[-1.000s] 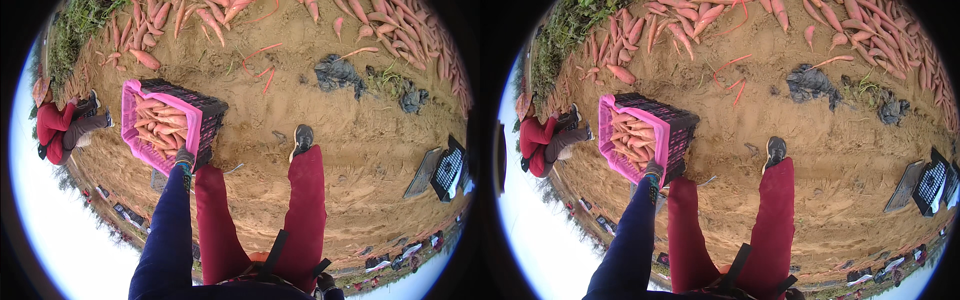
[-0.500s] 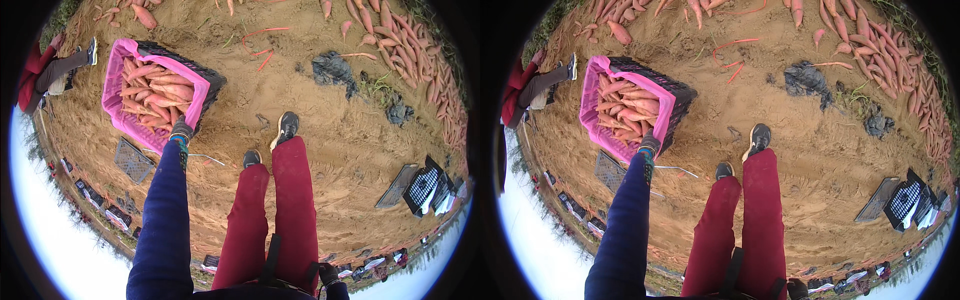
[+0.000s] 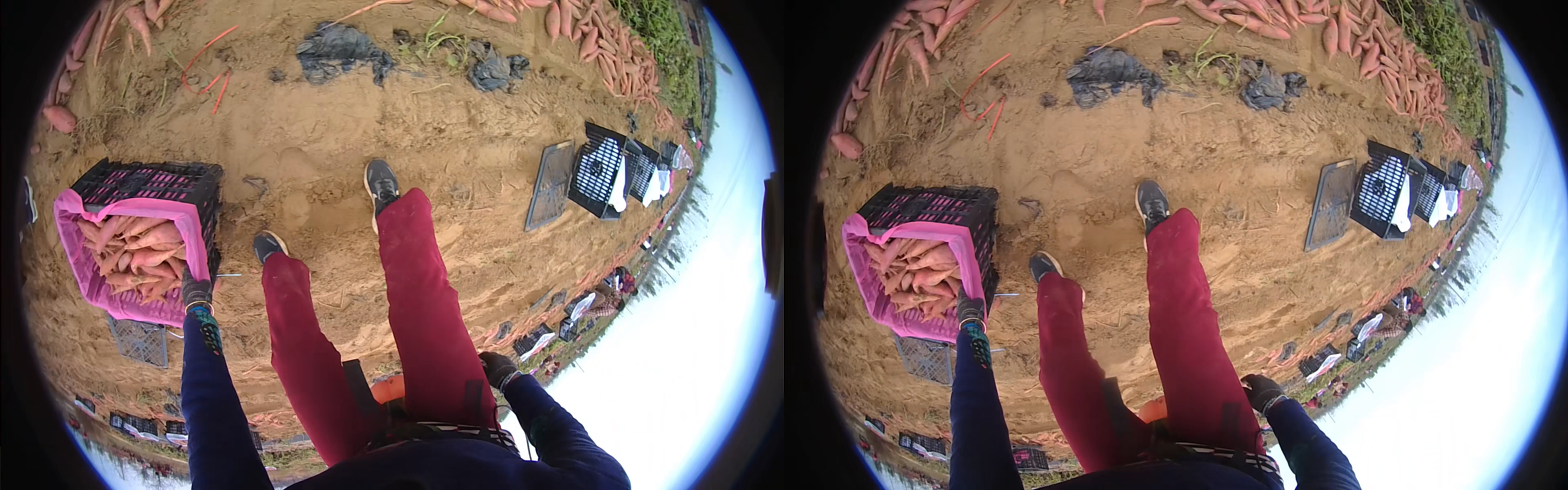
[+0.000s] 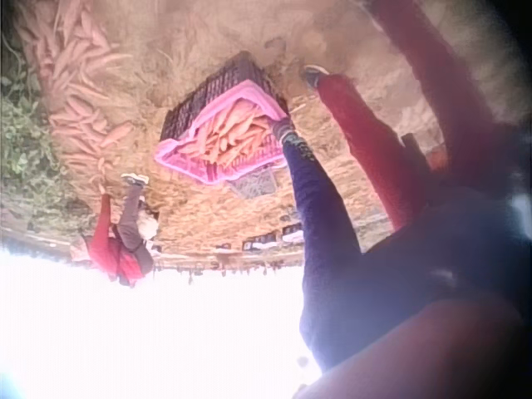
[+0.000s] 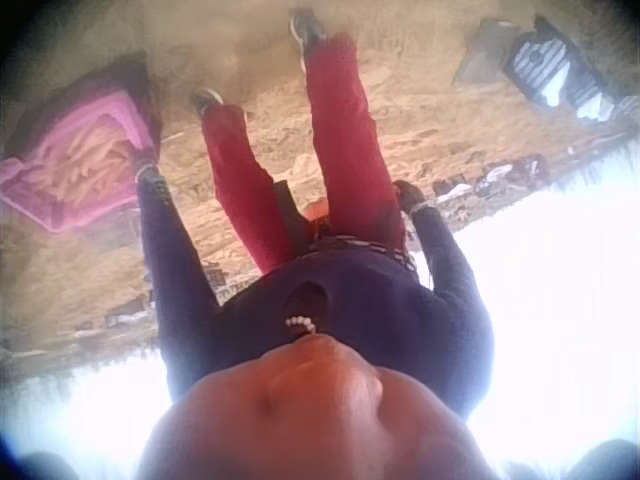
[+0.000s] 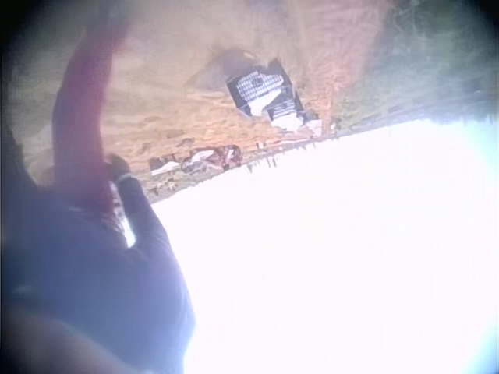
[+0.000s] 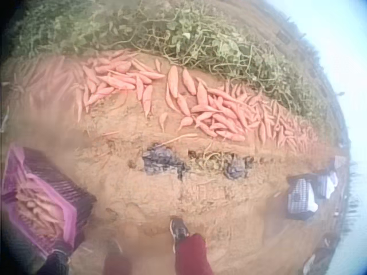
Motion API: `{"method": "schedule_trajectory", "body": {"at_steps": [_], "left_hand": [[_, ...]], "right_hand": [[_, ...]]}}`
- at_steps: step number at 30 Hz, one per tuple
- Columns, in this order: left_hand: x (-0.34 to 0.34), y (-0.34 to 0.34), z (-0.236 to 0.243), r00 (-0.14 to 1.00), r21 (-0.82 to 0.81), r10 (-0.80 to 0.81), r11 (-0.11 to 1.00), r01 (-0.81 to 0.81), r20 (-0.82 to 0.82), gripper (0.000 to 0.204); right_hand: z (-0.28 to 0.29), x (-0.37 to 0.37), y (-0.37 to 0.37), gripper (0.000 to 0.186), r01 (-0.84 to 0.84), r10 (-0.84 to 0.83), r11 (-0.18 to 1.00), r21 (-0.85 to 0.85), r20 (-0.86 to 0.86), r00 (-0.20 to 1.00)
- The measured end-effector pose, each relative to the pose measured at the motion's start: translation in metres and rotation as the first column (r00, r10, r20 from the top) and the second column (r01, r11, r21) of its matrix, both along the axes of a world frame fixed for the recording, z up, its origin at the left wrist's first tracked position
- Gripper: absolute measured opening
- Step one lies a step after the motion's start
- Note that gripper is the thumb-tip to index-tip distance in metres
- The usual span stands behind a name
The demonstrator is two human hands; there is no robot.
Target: The person squats in a field and sorts harvested sweet potatoes by hand, moving them from a pink crate and the ground into a black crate lined with a white cloth. Another worker assists nearby. The person continues picking and placing sweet potatoes into the crate.
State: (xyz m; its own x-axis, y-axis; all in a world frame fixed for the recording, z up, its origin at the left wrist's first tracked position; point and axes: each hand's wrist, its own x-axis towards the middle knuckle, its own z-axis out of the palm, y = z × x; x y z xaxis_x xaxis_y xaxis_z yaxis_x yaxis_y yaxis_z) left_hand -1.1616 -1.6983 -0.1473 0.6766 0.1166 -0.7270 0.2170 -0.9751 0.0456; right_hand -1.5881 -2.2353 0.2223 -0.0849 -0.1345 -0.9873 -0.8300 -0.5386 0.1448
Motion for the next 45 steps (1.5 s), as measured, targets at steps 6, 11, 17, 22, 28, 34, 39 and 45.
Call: {"method": "schedule_trajectory", "body": {"at_steps": [6,11,17,22,28,34,39,45], "left_hand": [[-0.005,-0.074,0.083,0.981,0.19,-0.136,0.976,0.108,0.141,0.07],[0.008,-0.185,0.147,0.947,0.104,-0.17,0.973,0.205,-0.272,0.042],[0.046,-0.324,0.152,0.969,-0.384,-0.002,0.918,-0.096,-0.248,0.028],[0.133,-0.429,0.136,0.944,-0.508,-0.313,0.833,0.22,-0.106,0.026],[0.187,-0.475,0.169,0.944,-0.471,0.129,0.841,-0.266,-0.303,0.019],[0.121,-0.542,0.149,0.084,0.141,-0.965,0.05,0.989,-0.25,0.022],[-0.058,-0.623,0.208,0.478,0.124,-0.753,0.478,0.869,-0.452,0.031],[-0.171,-0.711,0.276,0.776,0.206,-0.526,0.764,0.611,-0.348,0.027]], "right_hand": [[-0.023,0.017,-0.098,0.037,0.248,-0.235,0.964,-0.093,0.135,0.963],[-0.033,0.012,-0.187,0.036,0.759,-0.695,0.637,-0.136,0.326,0.641],[0.0,-0.009,-0.236,0.035,0.893,-0.751,0.328,-0.31,0.489,0.445],[0.025,-0.005,-0.276,0.045,0.881,-0.779,0.169,-0.441,0.488,0.394],[0.016,-0.035,-0.427,0.055,0.854,-0.636,0.107,-0.51,0.625,0.453],[-0.063,-0.125,-0.669,0.064,0.765,-0.441,0.028,-0.643,0.679,0.587],[-0.18,-0.229,-0.902,0.066,0.603,-0.299,0.147,-0.784,0.546,0.783],[-0.295,-0.333,-1.065,0.065,0.232,-0.032,0.362,-0.903,0.237,0.971]]}}
